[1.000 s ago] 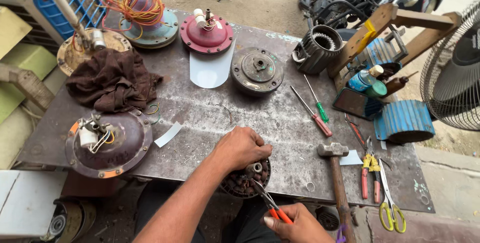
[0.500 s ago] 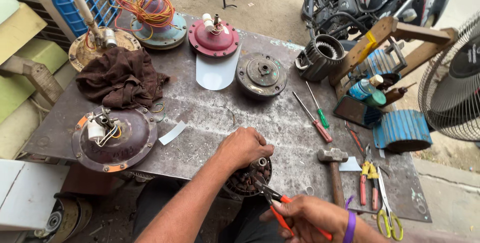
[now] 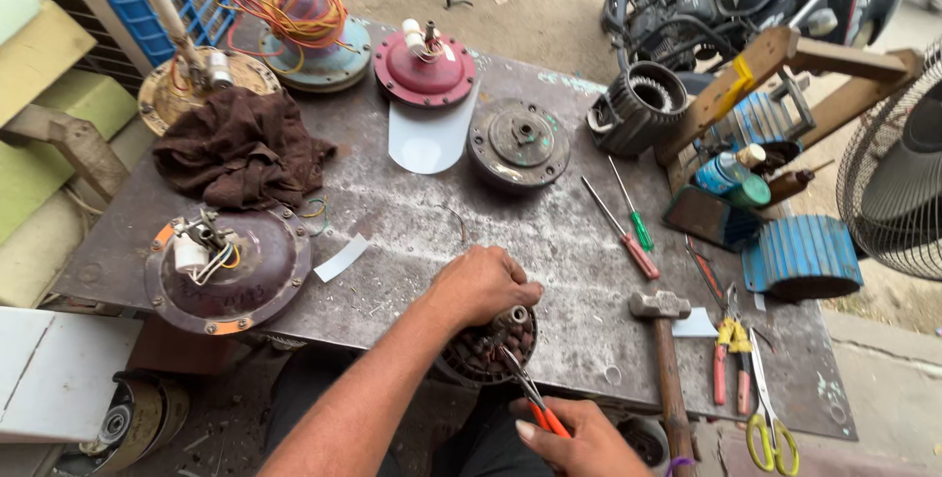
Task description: The person uses pliers to pull and remove copper wire from the slots of a motor stator. They hold the stator with one hand while using the pliers with the other to extract the wire from the component.
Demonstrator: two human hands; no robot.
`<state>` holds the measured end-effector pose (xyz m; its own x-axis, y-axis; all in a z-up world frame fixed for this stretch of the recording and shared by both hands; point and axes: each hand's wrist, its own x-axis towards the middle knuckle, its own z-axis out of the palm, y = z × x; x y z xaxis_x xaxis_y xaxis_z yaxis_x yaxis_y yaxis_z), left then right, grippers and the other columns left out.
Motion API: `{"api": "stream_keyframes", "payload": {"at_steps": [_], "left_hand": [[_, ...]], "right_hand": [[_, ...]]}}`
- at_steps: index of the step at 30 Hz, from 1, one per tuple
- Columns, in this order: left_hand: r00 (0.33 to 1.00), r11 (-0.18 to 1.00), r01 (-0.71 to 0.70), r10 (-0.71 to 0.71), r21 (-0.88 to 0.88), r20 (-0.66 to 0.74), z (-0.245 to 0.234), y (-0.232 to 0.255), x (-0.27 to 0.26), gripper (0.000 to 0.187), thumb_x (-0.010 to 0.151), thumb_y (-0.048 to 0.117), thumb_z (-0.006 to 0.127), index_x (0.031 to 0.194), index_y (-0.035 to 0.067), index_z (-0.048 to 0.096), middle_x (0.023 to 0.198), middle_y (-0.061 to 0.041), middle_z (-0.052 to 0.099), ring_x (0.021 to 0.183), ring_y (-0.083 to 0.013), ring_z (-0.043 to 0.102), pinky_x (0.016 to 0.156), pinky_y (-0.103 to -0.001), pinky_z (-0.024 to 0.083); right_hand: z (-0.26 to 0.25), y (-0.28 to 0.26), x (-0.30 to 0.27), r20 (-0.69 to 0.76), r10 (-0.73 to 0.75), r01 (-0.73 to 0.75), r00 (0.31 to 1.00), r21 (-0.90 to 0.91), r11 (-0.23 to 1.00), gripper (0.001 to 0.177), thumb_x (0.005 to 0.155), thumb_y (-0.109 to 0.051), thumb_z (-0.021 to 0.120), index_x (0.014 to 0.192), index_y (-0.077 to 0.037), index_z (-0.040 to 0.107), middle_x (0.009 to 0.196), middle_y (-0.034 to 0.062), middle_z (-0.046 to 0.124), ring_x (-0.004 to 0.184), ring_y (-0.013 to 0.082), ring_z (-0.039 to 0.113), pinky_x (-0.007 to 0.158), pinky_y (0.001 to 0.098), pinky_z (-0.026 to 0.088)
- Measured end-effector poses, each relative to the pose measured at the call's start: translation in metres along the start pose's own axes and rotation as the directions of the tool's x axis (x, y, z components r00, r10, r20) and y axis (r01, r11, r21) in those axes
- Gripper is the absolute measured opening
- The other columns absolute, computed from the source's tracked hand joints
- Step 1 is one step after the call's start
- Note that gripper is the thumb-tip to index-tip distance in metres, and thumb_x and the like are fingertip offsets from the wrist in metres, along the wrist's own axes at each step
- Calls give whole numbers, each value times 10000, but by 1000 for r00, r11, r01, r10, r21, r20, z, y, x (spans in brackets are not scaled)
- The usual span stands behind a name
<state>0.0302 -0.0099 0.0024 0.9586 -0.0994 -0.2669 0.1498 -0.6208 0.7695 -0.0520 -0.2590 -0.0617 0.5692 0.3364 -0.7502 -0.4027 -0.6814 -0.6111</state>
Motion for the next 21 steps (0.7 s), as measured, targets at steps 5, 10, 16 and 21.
{"api": "stream_keyframes", "payload": {"at_steps": [5, 10, 16, 21], "left_hand": [[999, 999, 37, -37, 8, 34, -5, 8, -4, 360, 788, 479, 714, 854, 148, 842, 812, -120, 792, 768, -280, 771, 815, -415, 603], [1000, 1000, 4, -4, 13, -13, -4, 10, -12, 333, 790, 464, 709, 837, 164, 844, 779, -112, 783, 734, -274, 762, 790, -404, 606], [1000, 1000, 8, -8, -4, -15, -2, 8, -13, 336, 795, 470, 701, 826, 168, 843, 763, -90, 781, 722, -261, 761, 776, -402, 608], [999, 999, 37, -37, -4, 10, 1, 4, -10, 337, 793, 469, 702, 862, 169, 840, 782, -91, 790, 729, -250, 773, 766, -396, 622]], "right_hand": [[-22, -6, -4, 186, 182, -183, 965, -13, 983, 503, 943, -508, 691, 1267, -143, 809, 715, -40, 529, 635, 56, 496, 613, 251, 378], [-24, -38, -23, 202, 188, -182, 961, -51, 982, 471, 984, -527, 635, 957, -70, 745, 648, -37, 538, 566, 92, 471, 569, 268, 378], [-2, -30, -13, 126, 157, -165, 980, 55, 985, 419, 956, -487, 699, 793, -104, 648, 617, -28, 554, 547, 98, 487, 565, 275, 391], [10, -8, 0, 19, 80, -81, 997, 73, 994, 370, 930, -411, 732, 794, -70, 687, 607, 4, 552, 542, 112, 505, 548, 306, 395]]}}
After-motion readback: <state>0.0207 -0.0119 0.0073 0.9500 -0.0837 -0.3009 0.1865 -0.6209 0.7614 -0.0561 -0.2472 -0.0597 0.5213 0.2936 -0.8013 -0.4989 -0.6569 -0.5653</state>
